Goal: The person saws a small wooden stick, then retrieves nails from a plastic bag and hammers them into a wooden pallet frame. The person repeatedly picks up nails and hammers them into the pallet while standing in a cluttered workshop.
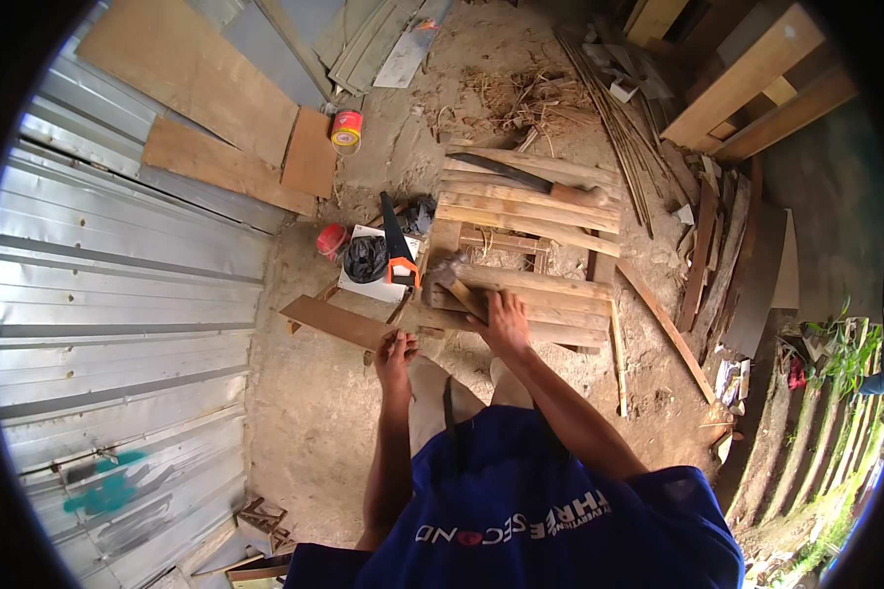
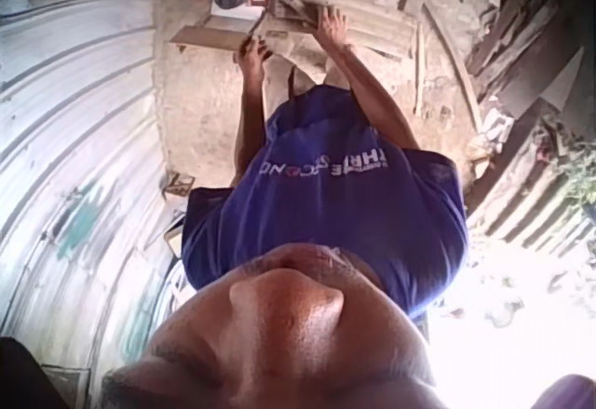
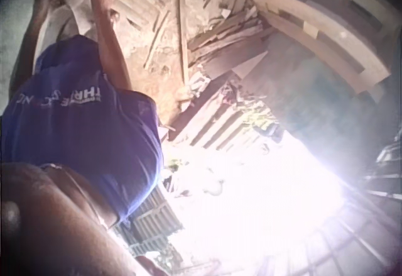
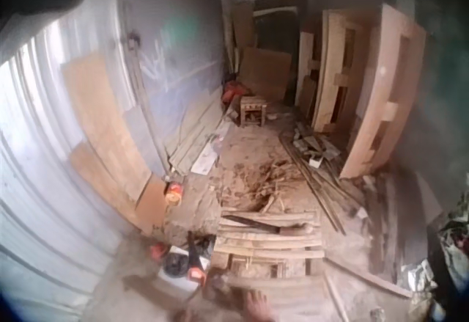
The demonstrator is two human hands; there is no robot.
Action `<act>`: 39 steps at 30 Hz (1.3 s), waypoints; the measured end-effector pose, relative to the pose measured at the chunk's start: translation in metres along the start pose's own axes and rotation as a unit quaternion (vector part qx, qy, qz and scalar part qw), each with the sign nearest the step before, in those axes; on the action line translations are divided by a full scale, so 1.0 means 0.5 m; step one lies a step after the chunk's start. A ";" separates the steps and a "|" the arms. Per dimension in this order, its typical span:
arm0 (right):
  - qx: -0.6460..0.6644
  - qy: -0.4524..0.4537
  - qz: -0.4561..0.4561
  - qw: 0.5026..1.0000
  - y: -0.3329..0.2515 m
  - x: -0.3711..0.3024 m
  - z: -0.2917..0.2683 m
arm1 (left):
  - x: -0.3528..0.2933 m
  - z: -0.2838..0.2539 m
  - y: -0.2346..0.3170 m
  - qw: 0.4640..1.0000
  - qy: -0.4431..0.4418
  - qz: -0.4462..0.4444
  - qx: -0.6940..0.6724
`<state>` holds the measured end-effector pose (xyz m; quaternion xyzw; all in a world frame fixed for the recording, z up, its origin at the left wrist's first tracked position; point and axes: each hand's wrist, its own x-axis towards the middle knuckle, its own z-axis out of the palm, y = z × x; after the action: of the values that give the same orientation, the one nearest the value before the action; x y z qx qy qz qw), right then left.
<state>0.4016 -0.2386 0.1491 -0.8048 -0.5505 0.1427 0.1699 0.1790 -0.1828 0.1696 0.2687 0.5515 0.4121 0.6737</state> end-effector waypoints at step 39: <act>0.541 0.233 0.248 0.769 0.520 0.081 -0.222 | 0.014 0.747 -0.264 0.921 -0.052 0.179 0.343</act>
<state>0.6799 -0.3012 0.1352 -0.6969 -0.1070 0.2623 0.6588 0.5735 -0.2104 0.1506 0.5985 0.5662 0.2965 0.4830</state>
